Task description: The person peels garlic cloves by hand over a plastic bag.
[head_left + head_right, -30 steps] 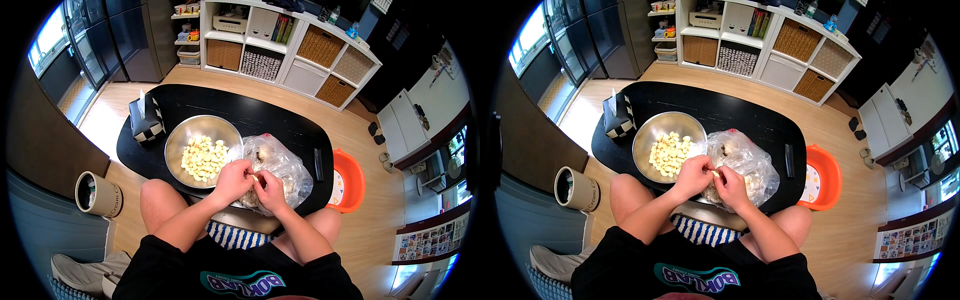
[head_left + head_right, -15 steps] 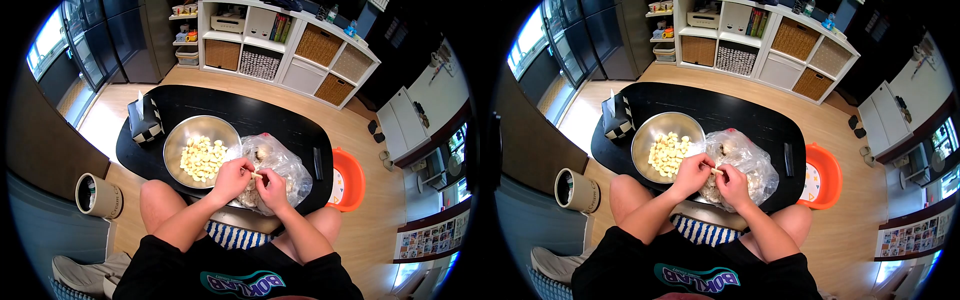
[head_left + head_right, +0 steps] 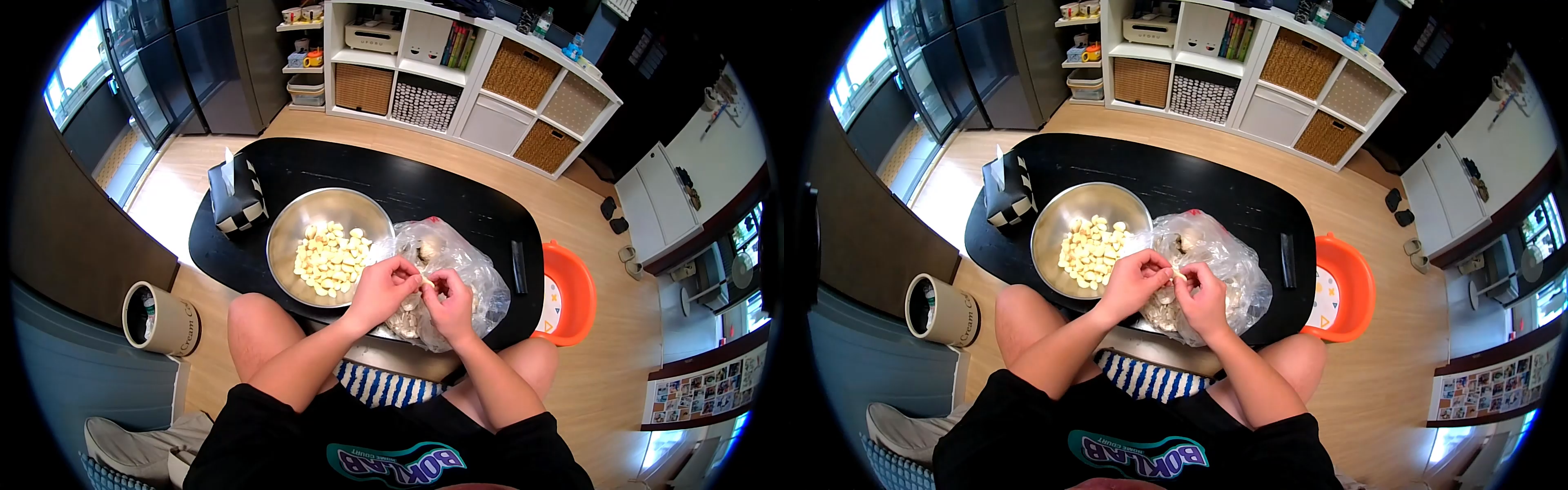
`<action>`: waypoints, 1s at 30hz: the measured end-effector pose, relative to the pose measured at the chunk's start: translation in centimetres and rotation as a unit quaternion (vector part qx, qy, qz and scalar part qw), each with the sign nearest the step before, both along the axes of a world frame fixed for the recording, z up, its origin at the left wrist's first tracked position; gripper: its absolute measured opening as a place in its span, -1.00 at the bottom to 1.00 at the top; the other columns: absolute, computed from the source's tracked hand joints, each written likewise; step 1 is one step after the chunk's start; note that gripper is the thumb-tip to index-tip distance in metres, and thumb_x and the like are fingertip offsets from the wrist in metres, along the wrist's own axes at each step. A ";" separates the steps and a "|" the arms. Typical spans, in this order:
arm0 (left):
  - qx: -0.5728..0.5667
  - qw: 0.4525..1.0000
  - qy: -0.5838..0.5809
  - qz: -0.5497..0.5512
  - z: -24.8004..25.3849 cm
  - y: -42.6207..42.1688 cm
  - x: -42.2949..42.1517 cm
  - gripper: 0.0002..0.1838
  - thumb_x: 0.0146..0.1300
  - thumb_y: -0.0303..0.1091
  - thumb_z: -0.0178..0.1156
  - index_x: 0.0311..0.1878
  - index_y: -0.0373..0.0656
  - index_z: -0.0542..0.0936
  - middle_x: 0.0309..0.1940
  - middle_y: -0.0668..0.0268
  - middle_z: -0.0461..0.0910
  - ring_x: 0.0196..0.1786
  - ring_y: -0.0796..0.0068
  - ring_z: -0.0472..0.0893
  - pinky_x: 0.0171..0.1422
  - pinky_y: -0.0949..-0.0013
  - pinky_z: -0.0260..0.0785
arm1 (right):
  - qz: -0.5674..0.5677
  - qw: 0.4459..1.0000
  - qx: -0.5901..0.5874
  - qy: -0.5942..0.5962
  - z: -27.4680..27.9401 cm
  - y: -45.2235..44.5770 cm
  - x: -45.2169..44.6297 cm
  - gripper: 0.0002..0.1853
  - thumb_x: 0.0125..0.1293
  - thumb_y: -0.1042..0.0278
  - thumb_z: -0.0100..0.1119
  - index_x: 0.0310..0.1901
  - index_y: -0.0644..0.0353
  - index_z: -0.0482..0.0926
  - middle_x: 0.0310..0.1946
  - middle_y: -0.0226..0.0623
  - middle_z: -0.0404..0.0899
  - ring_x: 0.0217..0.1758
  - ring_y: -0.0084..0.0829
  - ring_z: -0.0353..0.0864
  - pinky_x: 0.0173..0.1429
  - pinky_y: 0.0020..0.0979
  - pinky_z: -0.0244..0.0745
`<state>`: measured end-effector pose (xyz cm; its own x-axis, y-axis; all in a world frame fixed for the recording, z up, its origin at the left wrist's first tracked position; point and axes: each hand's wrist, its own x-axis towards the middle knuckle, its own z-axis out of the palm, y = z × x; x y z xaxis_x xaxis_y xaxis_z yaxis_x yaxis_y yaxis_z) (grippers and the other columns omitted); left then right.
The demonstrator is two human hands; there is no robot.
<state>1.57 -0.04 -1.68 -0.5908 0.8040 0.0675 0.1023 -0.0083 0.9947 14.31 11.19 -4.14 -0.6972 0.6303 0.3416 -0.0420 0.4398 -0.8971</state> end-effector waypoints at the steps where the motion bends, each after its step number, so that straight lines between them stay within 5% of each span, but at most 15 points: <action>1: -0.001 1.000 0.001 0.002 0.0 0.0 0.0 -0.87 0.29 -0.45 0.32 -0.17 -0.32 0.66 -0.39 0.23 0.73 -0.32 0.58 0.71 -0.20 0.49 0.53 | 0.000 1.000 0.000 0.000 0.2 0.0 0.0 -0.85 0.26 0.54 0.30 -0.17 0.32 0.55 -0.42 -0.35 0.61 -0.41 -0.61 0.57 -0.28 -0.53 0.48; 5: -0.027 0.998 0.064 -0.001 0.5 -0.2 0.1 -0.88 0.29 -0.49 0.33 -0.15 -0.32 0.69 -0.34 0.27 0.71 -0.33 0.63 0.67 -0.21 0.52 0.52 | 0.007 0.999 0.046 -0.025 0.9 -0.1 0.0 -0.81 0.21 0.52 0.33 -0.16 0.29 0.57 -0.42 -0.28 0.61 -0.43 -0.54 0.55 -0.29 -0.47 0.49; 10: -0.006 0.980 0.200 0.021 0.8 -0.3 0.3 -0.86 0.23 -0.48 0.35 -0.16 -0.29 0.71 -0.32 0.18 0.71 -0.38 0.45 0.68 -0.23 0.43 0.53 | 0.012 0.999 0.040 -0.036 1.1 -0.3 0.0 -0.80 0.21 0.51 0.33 -0.14 0.28 0.57 -0.43 -0.28 0.61 -0.43 -0.53 0.54 -0.29 -0.47 0.49; 30: -0.016 0.971 0.236 0.031 0.6 -0.3 0.6 -0.86 0.21 -0.46 0.32 -0.16 -0.25 0.71 -0.35 0.13 0.72 -0.37 0.32 0.72 -0.24 0.36 0.56 | 0.003 0.998 0.048 -0.038 0.5 -0.1 -0.1 -0.82 0.18 0.54 0.32 -0.20 0.27 0.54 -0.43 -0.26 0.57 -0.44 -0.48 0.52 -0.33 -0.44 0.45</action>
